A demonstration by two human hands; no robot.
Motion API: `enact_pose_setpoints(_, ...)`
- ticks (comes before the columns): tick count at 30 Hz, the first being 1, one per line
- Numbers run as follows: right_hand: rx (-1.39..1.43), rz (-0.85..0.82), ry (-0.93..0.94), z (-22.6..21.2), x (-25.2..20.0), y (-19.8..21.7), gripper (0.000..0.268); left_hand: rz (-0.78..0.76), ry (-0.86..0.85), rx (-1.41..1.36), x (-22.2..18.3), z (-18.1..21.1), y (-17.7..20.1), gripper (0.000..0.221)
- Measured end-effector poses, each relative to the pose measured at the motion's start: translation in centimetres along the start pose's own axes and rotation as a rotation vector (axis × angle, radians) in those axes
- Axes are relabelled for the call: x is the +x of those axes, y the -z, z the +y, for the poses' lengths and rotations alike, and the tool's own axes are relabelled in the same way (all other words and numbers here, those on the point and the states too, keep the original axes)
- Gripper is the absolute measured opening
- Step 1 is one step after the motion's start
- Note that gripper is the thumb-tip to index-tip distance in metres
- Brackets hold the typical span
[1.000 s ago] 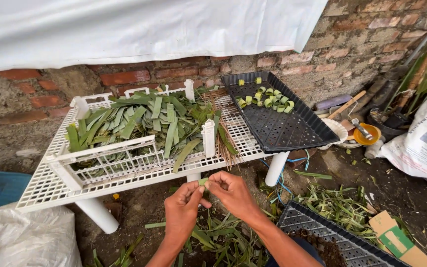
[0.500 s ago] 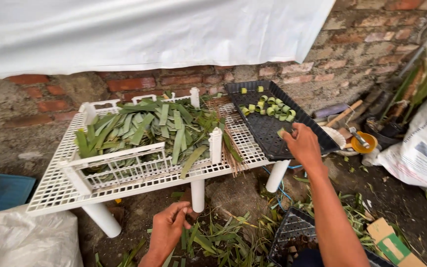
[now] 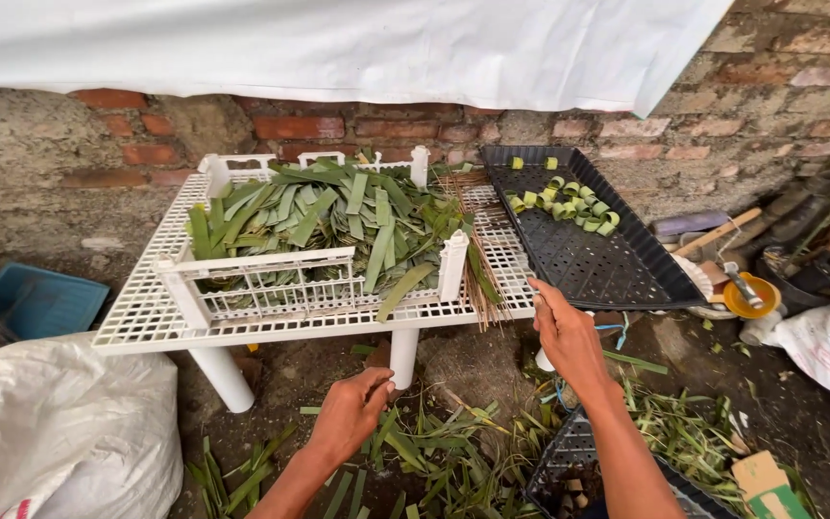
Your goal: The person is weaving long, thin green leaves into small circular rings or loops by hand.
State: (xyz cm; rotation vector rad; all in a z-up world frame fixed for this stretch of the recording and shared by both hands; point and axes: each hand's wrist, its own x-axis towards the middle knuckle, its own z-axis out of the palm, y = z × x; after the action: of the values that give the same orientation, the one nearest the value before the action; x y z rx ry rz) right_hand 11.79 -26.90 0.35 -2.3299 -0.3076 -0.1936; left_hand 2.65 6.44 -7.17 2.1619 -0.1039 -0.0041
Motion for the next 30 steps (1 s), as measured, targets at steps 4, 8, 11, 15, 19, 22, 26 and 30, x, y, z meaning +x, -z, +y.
enact_pose_setpoints(4, -0.069, 0.001, 0.022, -0.9, 0.1, -0.4, 0.059, 0.063, -0.037, 0.008, 0.0, -0.9, 0.4, 0.027)
enact_pose_setpoints(8, -0.001, -0.015, 0.094, 0.0, 0.2, -1.1, 0.047, 0.100, -0.022, -0.017, 0.1, -1.0, 0.5, 0.033)
enact_pose_setpoints(11, 0.017, -0.017, 0.104, -0.7, 0.0, -0.8, 0.043, 0.118, -0.008, -0.018, 0.1, -0.5, 0.5, 0.032)
enact_pose_setpoints(15, -0.003, -0.059, 0.100, -0.3, -0.3, -0.2, 0.047, 0.164, -0.081, 0.033, 0.7, -0.4, 1.8, 0.034)
enact_pose_setpoints(19, -0.056, -0.027, 0.128, 0.2, 0.1, 0.1, 0.046, 0.374, -0.147, 0.053, 2.7, 3.5, 8.0, 0.023)
enact_pose_setpoints(22, -0.077, -0.029, 0.137, 1.0, 0.1, -0.1, 0.047, 0.535, -0.346, 0.130, 6.9, 4.4, 13.6, 0.024)
enact_pose_setpoints(26, -0.122, -0.072, 0.138, 0.3, -0.1, 0.0, 0.050, 0.538, -0.199, 0.297, 14.9, 4.2, 20.6, 0.023)
enact_pose_setpoints(30, -0.160, -0.025, 0.142, 1.3, -1.1, -0.7, 0.043, 0.444, -0.081, 0.494, 21.4, 3.2, 23.1, 0.043)
